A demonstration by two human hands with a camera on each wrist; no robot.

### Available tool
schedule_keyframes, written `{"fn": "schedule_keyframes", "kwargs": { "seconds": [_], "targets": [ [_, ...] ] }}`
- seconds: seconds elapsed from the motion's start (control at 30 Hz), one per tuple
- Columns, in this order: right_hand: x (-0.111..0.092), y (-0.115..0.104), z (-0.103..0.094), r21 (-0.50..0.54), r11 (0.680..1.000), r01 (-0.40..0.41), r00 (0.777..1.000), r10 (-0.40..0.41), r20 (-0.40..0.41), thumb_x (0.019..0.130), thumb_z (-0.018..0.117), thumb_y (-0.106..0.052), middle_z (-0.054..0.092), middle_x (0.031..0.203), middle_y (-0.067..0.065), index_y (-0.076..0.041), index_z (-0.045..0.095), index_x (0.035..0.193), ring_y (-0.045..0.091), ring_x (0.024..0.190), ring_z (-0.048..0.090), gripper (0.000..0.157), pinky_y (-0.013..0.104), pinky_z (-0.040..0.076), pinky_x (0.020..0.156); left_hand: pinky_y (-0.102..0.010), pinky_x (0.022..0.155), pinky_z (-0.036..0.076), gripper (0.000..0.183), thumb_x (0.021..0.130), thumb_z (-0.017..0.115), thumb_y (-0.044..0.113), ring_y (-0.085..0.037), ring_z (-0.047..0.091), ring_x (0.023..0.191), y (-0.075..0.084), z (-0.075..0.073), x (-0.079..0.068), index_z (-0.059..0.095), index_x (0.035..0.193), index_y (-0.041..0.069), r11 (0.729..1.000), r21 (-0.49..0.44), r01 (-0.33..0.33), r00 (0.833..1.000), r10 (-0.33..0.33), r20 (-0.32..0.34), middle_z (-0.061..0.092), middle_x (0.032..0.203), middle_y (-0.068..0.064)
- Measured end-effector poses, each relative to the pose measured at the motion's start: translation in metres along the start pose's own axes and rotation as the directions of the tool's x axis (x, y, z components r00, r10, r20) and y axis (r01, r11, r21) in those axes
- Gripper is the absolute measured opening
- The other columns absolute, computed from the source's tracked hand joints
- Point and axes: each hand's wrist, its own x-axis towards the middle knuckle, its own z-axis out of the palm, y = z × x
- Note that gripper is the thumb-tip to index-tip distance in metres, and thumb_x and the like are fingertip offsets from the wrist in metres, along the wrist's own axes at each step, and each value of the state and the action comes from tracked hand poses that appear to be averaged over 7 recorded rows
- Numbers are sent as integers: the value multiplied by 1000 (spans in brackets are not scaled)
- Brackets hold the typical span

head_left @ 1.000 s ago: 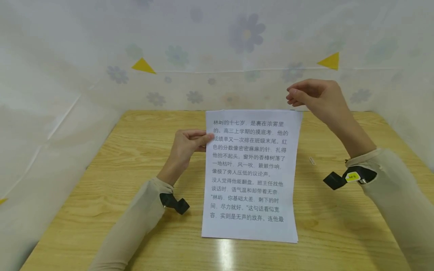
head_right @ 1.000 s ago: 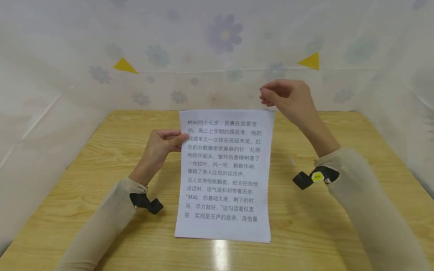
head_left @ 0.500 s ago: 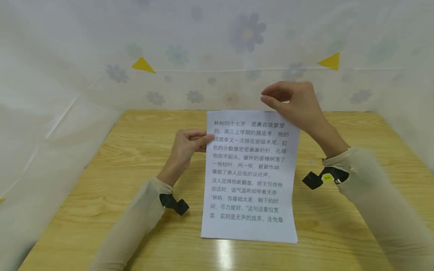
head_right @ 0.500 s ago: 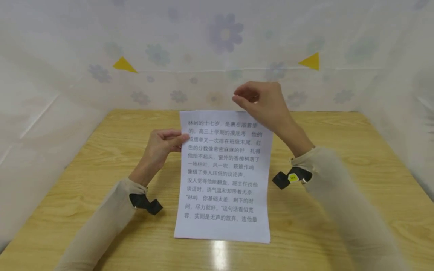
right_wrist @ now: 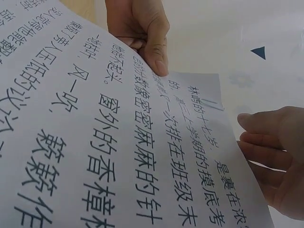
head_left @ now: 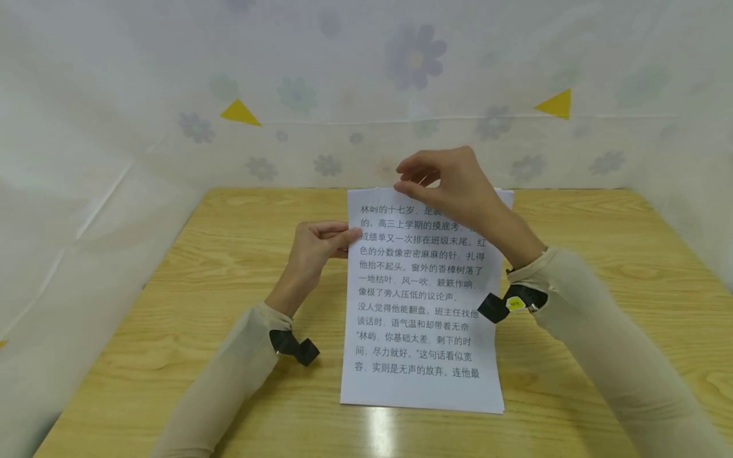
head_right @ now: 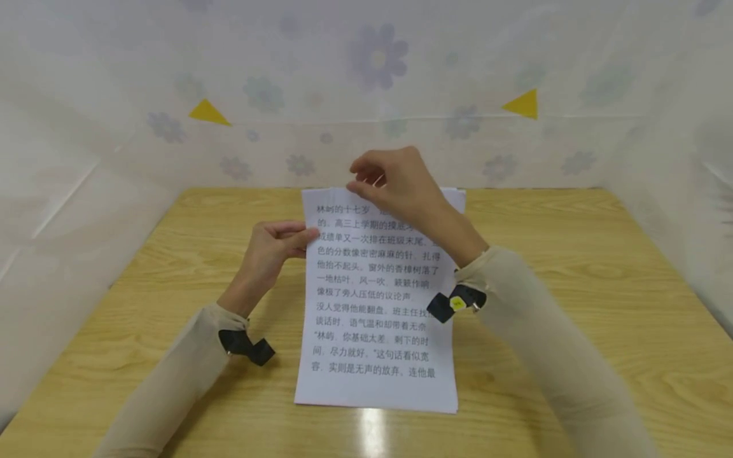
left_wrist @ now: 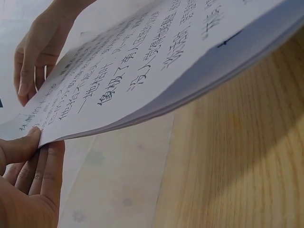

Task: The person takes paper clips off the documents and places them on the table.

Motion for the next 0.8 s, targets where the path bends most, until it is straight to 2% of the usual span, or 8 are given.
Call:
{"fn": "schedule_keyframes", "kwargs": {
  "seconds": [0.13, 0.47, 0.8],
  "targets": [
    [4, -3, 5, 25, 999, 20, 999, -21, 28, 85, 75, -15, 73, 93, 8, -3, 71, 104, 16, 82, 68, 23, 28, 58, 76, -34, 68, 62, 26, 86, 72, 4, -18, 72, 69, -1, 1, 1, 68, 107, -11, 1000, -9, -6, 1000, 6, -4, 75, 85, -11],
    [7, -6, 15, 60, 998, 0, 997, -5, 80, 84, 76, -14, 73, 99, 12, -1, 70, 105, 21, 89, 70, 25, 33, 58, 82, -35, 69, 62, 25, 86, 71, 3, -19, 72, 69, -2, 3, 2, 68, 106, -11, 1000, -25, -11, 1000, 11, 13, 74, 86, -13],
    [9, -11, 24, 21, 1000, -11, 987, 7, 159, 83, 76, -13, 73, 101, 8, -5, 70, 105, 18, 92, 69, 24, 31, 56, 81, -36, 69, 62, 25, 86, 71, 4, -20, 72, 69, -3, 6, 1, 67, 106, -11, 999, -30, -19, 999, 19, 28, 74, 86, -14]
  ]
}}
